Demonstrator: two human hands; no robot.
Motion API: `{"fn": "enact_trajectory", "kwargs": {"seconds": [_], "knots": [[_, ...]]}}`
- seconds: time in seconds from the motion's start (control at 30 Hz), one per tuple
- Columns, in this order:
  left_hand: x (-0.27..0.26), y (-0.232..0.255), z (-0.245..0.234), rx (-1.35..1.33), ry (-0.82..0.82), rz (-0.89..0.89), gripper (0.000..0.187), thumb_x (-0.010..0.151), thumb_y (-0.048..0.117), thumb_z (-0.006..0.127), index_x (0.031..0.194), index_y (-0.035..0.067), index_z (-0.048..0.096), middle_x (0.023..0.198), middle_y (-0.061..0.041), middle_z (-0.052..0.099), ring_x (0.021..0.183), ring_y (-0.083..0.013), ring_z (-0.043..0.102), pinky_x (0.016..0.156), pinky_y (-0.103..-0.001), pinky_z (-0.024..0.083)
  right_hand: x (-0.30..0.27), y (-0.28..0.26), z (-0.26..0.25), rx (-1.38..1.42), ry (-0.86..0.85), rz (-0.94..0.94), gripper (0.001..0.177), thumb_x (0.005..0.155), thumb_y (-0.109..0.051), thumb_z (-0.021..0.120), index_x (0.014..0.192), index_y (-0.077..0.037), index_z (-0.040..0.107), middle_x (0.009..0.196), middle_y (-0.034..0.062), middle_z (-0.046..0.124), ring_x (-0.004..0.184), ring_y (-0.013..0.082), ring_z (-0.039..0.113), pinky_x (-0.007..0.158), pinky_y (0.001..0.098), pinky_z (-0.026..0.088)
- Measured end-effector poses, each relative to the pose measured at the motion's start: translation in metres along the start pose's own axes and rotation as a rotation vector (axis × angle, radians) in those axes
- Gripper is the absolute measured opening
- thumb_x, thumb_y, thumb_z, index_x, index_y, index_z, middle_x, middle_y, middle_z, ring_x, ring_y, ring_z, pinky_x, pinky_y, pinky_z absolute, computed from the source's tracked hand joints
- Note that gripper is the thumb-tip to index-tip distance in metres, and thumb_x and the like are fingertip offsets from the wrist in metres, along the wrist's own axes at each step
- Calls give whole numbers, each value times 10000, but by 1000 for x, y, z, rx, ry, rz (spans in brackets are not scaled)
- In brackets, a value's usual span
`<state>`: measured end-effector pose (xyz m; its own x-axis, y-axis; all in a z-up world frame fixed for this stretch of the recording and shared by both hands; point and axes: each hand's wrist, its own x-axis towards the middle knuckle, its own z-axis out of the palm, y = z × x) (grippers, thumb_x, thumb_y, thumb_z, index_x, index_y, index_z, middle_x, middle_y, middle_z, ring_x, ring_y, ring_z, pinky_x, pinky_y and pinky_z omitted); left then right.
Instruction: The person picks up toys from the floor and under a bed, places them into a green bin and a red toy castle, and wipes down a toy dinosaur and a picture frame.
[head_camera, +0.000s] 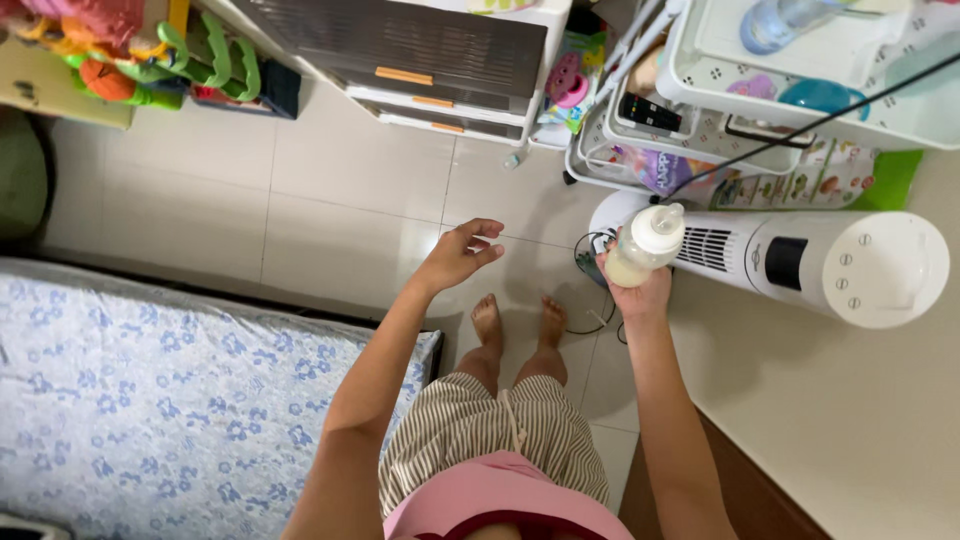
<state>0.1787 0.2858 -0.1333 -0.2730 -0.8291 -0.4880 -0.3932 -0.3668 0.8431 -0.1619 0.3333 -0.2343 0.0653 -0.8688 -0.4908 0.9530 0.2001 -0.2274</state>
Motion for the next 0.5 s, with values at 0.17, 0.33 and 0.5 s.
{"fn": "enact_trajectory", "kwargs": {"seconds": [0.17,0.33,0.5], "knots": [[1,16,-1,48,-50,27,465,902,294,744,1314,99,650,1292,-64,700,1077,-201,695,921,-346,576,-18,5,19,0,-20,16,326,1040,-234,512,1278,-41,622,1166,165,685,984,333,662,876,498,542],[-1,15,2,-7,-66,66,483,907,312,739,1330,98,648,1277,-72,708,1064,-201,699,928,-344,562,-29,20,24,49,-61,27,326,1043,-221,507,1297,-51,621,1185,186,684,1006,348,667,889,493,531],[3,-11,3,-28,-42,-2,488,904,323,740,1330,106,646,1258,-62,712,1033,-197,683,914,-341,569,-15,27,12,48,-145,86,317,1059,-181,521,1321,-37,625,1181,195,683,1025,371,670,897,493,523]]}}
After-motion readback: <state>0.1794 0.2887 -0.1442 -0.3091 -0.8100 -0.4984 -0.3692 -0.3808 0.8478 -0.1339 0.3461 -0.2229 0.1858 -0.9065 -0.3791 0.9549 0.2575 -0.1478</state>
